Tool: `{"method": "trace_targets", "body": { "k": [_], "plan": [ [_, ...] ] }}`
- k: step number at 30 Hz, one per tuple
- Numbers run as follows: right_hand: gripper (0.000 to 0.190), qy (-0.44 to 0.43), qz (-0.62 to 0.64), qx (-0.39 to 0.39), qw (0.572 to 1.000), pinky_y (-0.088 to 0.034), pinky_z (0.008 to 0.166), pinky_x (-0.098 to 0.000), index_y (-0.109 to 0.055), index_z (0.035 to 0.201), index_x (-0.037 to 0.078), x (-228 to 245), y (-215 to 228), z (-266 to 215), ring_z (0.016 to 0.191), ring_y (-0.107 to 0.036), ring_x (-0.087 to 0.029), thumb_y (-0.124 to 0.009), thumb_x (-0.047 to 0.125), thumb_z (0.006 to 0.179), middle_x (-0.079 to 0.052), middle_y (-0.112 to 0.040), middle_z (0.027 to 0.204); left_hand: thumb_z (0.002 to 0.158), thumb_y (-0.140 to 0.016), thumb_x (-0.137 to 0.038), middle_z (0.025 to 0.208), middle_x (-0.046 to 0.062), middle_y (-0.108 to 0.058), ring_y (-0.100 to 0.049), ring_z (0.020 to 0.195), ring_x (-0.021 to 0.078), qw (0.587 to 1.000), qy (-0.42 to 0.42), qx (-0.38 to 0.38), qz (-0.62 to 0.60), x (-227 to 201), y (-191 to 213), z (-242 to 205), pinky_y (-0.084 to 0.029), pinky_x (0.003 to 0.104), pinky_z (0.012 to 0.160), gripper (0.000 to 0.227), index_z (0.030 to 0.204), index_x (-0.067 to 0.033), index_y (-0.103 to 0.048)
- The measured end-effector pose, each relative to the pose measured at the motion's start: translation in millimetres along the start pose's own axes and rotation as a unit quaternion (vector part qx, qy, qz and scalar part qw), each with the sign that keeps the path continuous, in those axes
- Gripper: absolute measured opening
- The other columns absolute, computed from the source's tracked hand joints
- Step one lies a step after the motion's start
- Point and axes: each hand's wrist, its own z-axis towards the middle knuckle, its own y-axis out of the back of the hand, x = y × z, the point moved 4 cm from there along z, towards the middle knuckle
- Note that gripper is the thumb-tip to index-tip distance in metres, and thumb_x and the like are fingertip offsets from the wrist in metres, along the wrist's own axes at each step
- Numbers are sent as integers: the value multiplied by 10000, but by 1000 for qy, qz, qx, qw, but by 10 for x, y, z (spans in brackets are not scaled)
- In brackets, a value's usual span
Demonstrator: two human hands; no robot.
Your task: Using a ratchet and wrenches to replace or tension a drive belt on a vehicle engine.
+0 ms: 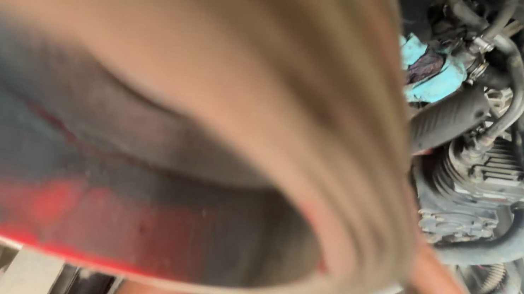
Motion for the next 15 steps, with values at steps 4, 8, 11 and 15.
{"method": "trace_targets", "body": {
  "k": [4, 8, 11, 15],
  "plan": [
    [262, -49, 114, -46, 991, -509, 760, -399, -564, 1144, -66, -259, 368, -106, 876, -651, -289, -480, 127, 989, -212, -687, 1044, 1046, -573, -299, 813, 11, -545, -541, 703, 143, 999, -27, -20, -4, 73, 57, -67, -477, 302, 622, 235, 913, -105, -579],
    [299, -96, 224, -99, 965, -492, 748, -423, -544, 1146, -92, 19, -340, -19, 873, -645, -329, -435, 120, 965, -239, -668, 1047, 1036, -567, -289, 854, 29, -578, -569, 747, 157, 998, -48, -36, -8, 215, -8, -124, -494, 316, 664, 215, 959, -89, -594],
    [276, -133, 268, -158, 941, -546, 811, -402, -577, 1137, -45, 30, -915, -74, 912, -696, -286, -460, 136, 965, -179, -704, 1052, 1028, -563, -282, 885, 42, -603, -590, 781, 168, 996, -73, -42, -11, 279, -127, -181, -506, 326, 695, 211, 994, -78, -605],
    [171, -168, 317, -162, 919, -593, 895, -379, -596, 1064, 1, -69, -1008, -67, 935, -727, -241, -536, 146, 996, -123, -721, 995, 1017, -557, -272, 925, 60, -636, -618, 826, 182, 992, -105, -57, -29, 387, -165, -277, -522, 341, 737, 221, 1040, -62, -620]
  ]
}}
